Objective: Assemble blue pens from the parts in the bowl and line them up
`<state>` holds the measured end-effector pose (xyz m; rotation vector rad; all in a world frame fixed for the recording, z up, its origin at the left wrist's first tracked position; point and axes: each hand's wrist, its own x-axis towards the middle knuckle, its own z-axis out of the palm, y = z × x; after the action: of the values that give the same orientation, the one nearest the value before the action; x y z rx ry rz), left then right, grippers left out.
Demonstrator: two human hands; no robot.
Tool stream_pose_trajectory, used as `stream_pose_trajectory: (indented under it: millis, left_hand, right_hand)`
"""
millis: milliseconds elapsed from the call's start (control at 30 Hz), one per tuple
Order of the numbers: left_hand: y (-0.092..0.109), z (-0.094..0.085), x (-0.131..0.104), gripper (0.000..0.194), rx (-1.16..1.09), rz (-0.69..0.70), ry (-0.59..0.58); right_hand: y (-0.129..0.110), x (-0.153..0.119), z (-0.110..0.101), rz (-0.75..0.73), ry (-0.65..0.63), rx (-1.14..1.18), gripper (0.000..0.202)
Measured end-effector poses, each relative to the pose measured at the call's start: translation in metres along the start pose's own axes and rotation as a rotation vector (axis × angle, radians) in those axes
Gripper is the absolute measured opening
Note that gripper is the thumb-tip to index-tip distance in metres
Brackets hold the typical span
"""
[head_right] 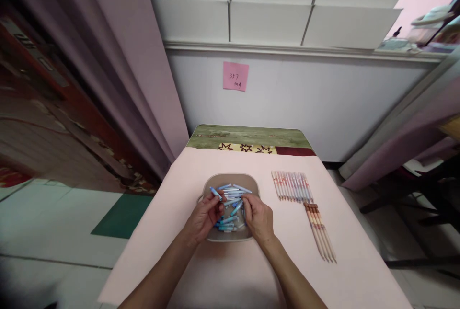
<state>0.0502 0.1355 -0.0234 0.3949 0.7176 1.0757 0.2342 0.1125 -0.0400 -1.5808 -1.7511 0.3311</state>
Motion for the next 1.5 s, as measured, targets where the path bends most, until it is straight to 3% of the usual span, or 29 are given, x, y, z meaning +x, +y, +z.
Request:
stream_pose_trajectory:
  millis: [267, 367, 467, 567, 633, 733, 967, 1100, 1233, 1400, 1500]
  left_hand:
    - [0.002, 0.007, -0.002, 0.025, 0.011, 0.024, 0.010]
    - [0.011, 0.014, -0.013, 0.027, 0.010, 0.079, 0.021]
    - [0.025, 0.019, -0.028, 0.026, 0.014, 0.146, 0.055]
    - [0.038, 0.020, -0.038, 0.023, -0.026, 0.171, 0.120]
    - [0.043, 0.017, -0.040, 0.018, -0.068, 0.171, 0.158]
    - [0.044, 0.011, -0.038, 0.014, -0.114, 0.170, 0.174]
    - [0.027, 0.006, -0.027, 0.015, -0.149, 0.130, 0.063]
    - [0.014, 0.005, -0.021, 0.017, -0.114, 0.055, 0.023]
    - [0.011, 0.003, -0.015, 0.019, -0.087, 0.015, -0.026]
    - [0.012, 0.000, -0.004, 0.018, -0.084, -0.013, -0.062]
    - [0.010, -0.003, 0.002, 0.016, -0.095, -0.028, -0.052]
  right_hand:
    - [-0.002, 0.000, 0.001, 0.042, 0.020, 0.163, 0.025]
    - [0.004, 0.001, -0.002, 0.148, 0.138, 0.372, 0.030]
    - [0.018, -0.001, -0.007, 0.236, 0.269, 0.398, 0.039]
    - [0.033, -0.004, -0.010, 0.320, 0.124, 0.371, 0.047]
    - [0.038, -0.007, -0.011, 0.340, -0.015, 0.371, 0.041]
    - [0.037, -0.010, -0.011, 0.313, -0.114, 0.342, 0.030]
    - [0.028, -0.024, -0.018, 0.290, -0.147, 0.253, 0.031]
    - [0.023, -0.027, -0.021, 0.267, 0.037, 0.112, 0.040]
    - [0.006, -0.009, -0.023, 0.136, 0.173, 0.086, 0.044]
    - [-0.015, 0.015, -0.006, -0.062, 0.050, 0.171, 0.031]
    - [-0.016, 0.019, 0.007, -0.085, 0.000, 0.167, 0.031]
